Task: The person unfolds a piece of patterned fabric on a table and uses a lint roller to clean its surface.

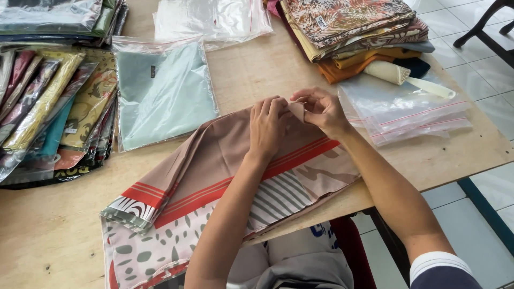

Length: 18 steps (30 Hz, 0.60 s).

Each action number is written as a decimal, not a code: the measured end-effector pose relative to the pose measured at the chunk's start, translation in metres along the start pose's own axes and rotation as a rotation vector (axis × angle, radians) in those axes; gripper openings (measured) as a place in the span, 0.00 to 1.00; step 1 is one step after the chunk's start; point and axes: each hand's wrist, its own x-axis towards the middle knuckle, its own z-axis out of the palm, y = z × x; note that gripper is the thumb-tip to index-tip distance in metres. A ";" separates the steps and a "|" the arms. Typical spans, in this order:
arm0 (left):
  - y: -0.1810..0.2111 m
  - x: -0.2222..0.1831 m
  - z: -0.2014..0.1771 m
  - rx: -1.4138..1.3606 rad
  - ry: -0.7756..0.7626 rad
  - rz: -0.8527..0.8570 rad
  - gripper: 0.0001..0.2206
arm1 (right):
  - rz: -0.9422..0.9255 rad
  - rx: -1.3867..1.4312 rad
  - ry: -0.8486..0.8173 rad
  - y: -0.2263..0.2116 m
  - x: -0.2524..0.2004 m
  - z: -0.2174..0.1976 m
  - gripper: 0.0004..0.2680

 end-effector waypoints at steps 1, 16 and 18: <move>-0.001 0.000 0.001 0.001 0.001 0.001 0.17 | -0.044 -0.044 -0.007 0.001 0.000 0.000 0.14; 0.009 0.001 -0.012 0.042 0.088 0.074 0.15 | -0.101 -0.175 -0.096 0.010 -0.003 -0.005 0.10; 0.011 0.002 -0.013 0.031 0.096 0.081 0.13 | -0.113 -0.198 -0.103 0.009 -0.003 -0.004 0.09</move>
